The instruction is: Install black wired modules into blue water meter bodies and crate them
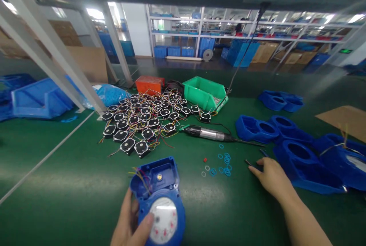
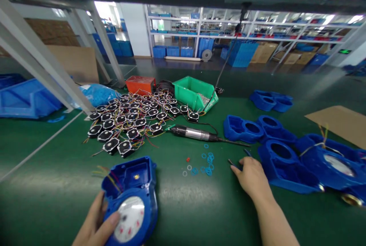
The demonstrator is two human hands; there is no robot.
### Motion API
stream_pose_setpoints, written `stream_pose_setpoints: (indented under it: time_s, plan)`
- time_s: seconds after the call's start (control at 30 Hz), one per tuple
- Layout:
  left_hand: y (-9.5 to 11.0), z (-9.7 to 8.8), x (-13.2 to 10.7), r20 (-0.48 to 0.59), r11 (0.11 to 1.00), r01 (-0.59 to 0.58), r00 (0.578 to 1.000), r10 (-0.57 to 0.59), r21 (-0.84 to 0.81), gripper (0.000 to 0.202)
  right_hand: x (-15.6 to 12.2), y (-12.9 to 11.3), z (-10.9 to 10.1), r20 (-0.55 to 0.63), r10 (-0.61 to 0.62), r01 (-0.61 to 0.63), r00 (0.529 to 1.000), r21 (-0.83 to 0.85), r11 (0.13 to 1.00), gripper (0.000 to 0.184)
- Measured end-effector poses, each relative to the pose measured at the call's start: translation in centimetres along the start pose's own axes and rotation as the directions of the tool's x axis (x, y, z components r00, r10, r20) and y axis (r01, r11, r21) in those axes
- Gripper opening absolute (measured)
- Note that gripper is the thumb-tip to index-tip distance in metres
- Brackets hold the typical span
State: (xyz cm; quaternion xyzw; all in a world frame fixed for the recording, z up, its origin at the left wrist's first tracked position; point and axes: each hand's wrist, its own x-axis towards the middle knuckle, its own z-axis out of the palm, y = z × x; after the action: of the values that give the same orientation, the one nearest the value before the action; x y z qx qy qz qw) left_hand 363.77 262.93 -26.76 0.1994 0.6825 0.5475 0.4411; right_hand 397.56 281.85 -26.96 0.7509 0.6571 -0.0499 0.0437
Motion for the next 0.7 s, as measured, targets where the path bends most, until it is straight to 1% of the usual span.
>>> stream_pose_setpoints:
  time_s: [0.07, 0.1, 0.13, 0.2, 0.27, 0.37, 0.43, 0.47, 0.5, 0.53, 0.57, 0.63, 0.67, 0.7]
  plan:
    - [0.6, 2.7, -0.3, 0.075, 0.999, -0.024, 0.997, 0.026, -0.033, 0.087, -0.1, -0.3, 0.1, -0.054, 0.071, -0.072, 0.996, -0.017, 0.997, 0.064]
    - [0.8, 3.6, -0.4, 0.114, 0.999, -0.037, 0.993, 0.041, -0.038, 0.086, -0.2, -0.4, 0.3, -0.067, 0.101, -0.103, 0.993, -0.025, 0.994, 0.072]
    - [0.9, 4.4, -0.5, 0.150, 0.998, -0.046, 0.987, 0.052, -0.042, 0.084, -0.1, -0.5, 0.4, -0.064, 0.128, -0.131, 0.990, -0.031, 0.991, 0.077]
    - [0.9, 5.2, -0.8, 0.202, 0.997, -0.053, 0.977, 0.063, -0.055, 0.081, 0.1, -0.6, 0.6, -0.026, 0.163, -0.164, 0.986, -0.043, 0.986, 0.082]
    - [0.6, 5.4, -0.8, 0.214, 0.996, -0.059, 0.974, 0.071, -0.063, 0.079, 0.3, -0.6, 0.6, -0.013, 0.154, -0.154, 0.988, -0.058, 0.986, 0.082]
    - [0.6, 5.0, -0.3, 0.235, 0.996, -0.091, 0.968, 0.093, -0.017, 0.082, 0.5, -0.8, 0.3, -0.066, 0.097, -0.100, 0.993, -0.058, 0.993, 0.078]
    - [1.3, 4.4, 0.6, 0.268, 0.987, -0.144, 0.956, 0.121, 0.066, 0.086, 0.5, -1.1, -0.2, -0.088, 0.077, -0.081, 0.993, -0.045, 0.996, 0.073]
    - [1.9, 4.2, 1.2, 0.288, 0.974, -0.191, 0.946, 0.150, 0.119, 0.088, 0.4, -1.4, -0.5, -0.086, 0.078, -0.081, 0.993, -0.041, 0.996, 0.069]
    - [2.6, 3.9, 1.9, 0.312, 0.951, -0.255, 0.930, 0.193, 0.172, 0.088, 0.3, -1.6, -0.8, -0.078, 0.083, -0.087, 0.993, -0.040, 0.995, 0.066]
    - [3.4, 3.8, 2.6, 0.348, 0.916, -0.332, 0.905, 0.244, 0.224, 0.087, 0.1, -1.8, -1.1, -0.068, 0.094, -0.096, 0.993, -0.038, 0.995, 0.063]
    - [4.2, 3.8, 3.3, 0.398, 0.872, -0.413, 0.869, 0.293, 0.261, 0.083, 0.0, -2.0, -1.5, -0.060, 0.104, -0.106, 0.993, -0.029, 0.994, 0.061]
    - [5.5, 3.9, 4.5, 0.529, 0.792, -0.546, 0.772, 0.351, 0.272, 0.072, -0.4, -2.2, -2.4, -0.063, 0.122, -0.120, 0.991, 0.034, 0.992, 0.060]
    - [6.0, 4.1, 4.9, 0.585, 0.766, -0.588, 0.727, 0.361, 0.258, 0.066, -0.6, -2.2, -3.1, -0.086, 0.115, -0.108, 0.990, 0.080, 0.991, 0.060]
    - [6.3, 4.2, 5.2, 0.624, 0.750, -0.615, 0.692, 0.364, 0.244, 0.061, -1.0, -2.3, -3.8, -0.118, 0.101, -0.082, 0.988, 0.156, 0.984, 0.060]
